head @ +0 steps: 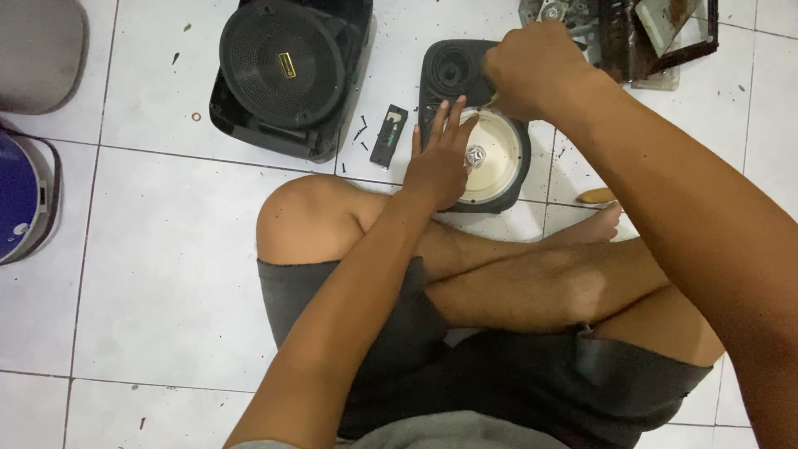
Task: The person disassembles a portable speaker by prying off the front panel and unscrewing the speaker driver from the housing.
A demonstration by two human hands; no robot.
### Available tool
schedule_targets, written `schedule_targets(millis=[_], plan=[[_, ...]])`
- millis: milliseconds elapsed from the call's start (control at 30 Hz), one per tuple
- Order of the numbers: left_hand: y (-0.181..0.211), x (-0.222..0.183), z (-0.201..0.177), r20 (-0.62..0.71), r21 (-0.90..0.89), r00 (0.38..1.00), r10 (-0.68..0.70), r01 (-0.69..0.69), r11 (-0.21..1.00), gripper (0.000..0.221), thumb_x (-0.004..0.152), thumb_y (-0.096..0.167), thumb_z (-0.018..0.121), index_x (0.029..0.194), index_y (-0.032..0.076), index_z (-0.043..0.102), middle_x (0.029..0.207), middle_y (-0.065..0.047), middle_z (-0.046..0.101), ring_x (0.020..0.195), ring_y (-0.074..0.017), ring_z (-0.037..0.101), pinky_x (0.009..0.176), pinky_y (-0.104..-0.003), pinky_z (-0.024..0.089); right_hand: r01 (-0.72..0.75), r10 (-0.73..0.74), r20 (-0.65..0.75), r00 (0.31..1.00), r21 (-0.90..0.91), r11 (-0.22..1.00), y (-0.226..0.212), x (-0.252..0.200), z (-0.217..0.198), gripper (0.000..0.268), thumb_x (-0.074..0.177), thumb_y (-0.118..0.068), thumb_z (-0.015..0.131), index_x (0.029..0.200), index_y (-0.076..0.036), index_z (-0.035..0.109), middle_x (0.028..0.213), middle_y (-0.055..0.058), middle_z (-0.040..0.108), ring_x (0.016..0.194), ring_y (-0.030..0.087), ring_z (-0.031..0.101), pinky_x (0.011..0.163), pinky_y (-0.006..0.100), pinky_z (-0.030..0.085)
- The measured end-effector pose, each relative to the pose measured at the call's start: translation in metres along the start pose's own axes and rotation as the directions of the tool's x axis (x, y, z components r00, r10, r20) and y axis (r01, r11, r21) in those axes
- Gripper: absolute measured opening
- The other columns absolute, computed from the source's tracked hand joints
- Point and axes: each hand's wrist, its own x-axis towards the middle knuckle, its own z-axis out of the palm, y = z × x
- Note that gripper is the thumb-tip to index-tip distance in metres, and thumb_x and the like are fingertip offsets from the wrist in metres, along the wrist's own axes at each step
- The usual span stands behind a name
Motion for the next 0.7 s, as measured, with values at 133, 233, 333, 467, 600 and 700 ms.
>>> schedule_targets(millis=[133, 233, 333, 467, 600, 700], plan=[[-0.004, 0.003, 0.007, -0.029, 0.064, 1.000, 0.012, -0.011, 0.998, 0.068, 0.078, 0.015, 0.054, 0.136, 0.013, 0.018, 0.145, -0.004, -0.004, 0.133, -0.0224, -0.006, 0.104, -0.055, 0.011, -0.201, 0.157, 0.187, 0.970, 0.248, 0.948, -0.002, 0.005, 0.000, 0.041, 0.088, -0.039, 0.053, 0.077, -0.002, 0.068, 0.072, 0.014, 0.066, 0.060, 0.028, 0.064, 0.056, 0.036, 0.051], [-0.005, 0.000, 0.009, -0.025, 0.011, 1.000, 0.008, -0.007, 1.000, 0.063, 0.081, 0.016, 0.052, 0.135, 0.014, 0.020, 0.145, -0.003, -0.003, 0.134, -0.0212, -0.005, 0.105, -0.054, 0.010, -0.264, 0.200, 0.235, 0.951, 0.283, 0.922, -0.005, 0.009, 0.004, 0.033, 0.081, -0.024, 0.048, 0.079, 0.001, 0.069, 0.076, 0.018, 0.066, 0.056, 0.031, 0.063, 0.051, 0.037, 0.051], [-0.005, 0.004, 0.012, -0.063, 0.058, 0.997, 0.032, -0.028, 0.998, 0.065, 0.080, 0.018, 0.053, 0.136, 0.013, 0.019, 0.145, -0.005, -0.003, 0.134, -0.0223, -0.004, 0.104, -0.055, 0.012, -0.162, 0.136, 0.205, 0.969, 0.116, 0.980, -0.005, 0.013, 0.007, 0.034, 0.081, -0.038, 0.055, 0.079, -0.008, 0.070, 0.076, 0.012, 0.068, 0.061, 0.028, 0.065, 0.055, 0.036, 0.050], [-0.006, 0.002, 0.013, -0.067, 0.058, 0.997, 0.038, -0.034, 0.998, 0.065, 0.079, 0.016, 0.053, 0.135, 0.012, 0.021, 0.145, -0.006, -0.002, 0.134, -0.0248, -0.003, 0.104, -0.056, 0.013, -0.039, 0.046, 0.122, 0.991, -0.059, 0.998, -0.010, 0.015, 0.008, 0.027, 0.078, -0.041, 0.059, 0.071, -0.017, 0.069, 0.069, 0.002, 0.068, 0.056, 0.018, 0.062, 0.061, 0.032, 0.042], [-0.006, 0.001, 0.013, -0.116, 0.008, 0.992, 0.044, -0.044, 0.999, 0.062, 0.079, 0.017, 0.054, 0.133, 0.013, 0.025, 0.145, -0.005, 0.002, 0.134, -0.0235, -0.001, 0.103, -0.057, 0.013, 0.032, -0.031, 0.006, 0.999, -0.047, 0.998, -0.007, 0.007, -0.004, 0.012, 0.063, -0.028, 0.065, 0.064, -0.016, 0.067, 0.063, 0.004, 0.065, 0.047, 0.018, 0.060, 0.048, 0.028, 0.044], [-0.005, 0.002, 0.009, -0.046, 0.032, 0.998, 0.030, -0.028, 0.999, 0.065, 0.077, 0.014, 0.053, 0.134, 0.011, 0.022, 0.145, -0.006, -0.003, 0.134, -0.0240, -0.004, 0.103, -0.057, 0.011, 0.058, -0.059, -0.035, 0.998, -0.029, 0.998, -0.011, 0.007, -0.002, 0.004, 0.061, -0.014, 0.063, 0.063, -0.015, 0.066, 0.062, 0.006, 0.064, 0.052, 0.019, 0.061, 0.049, 0.029, 0.044]])
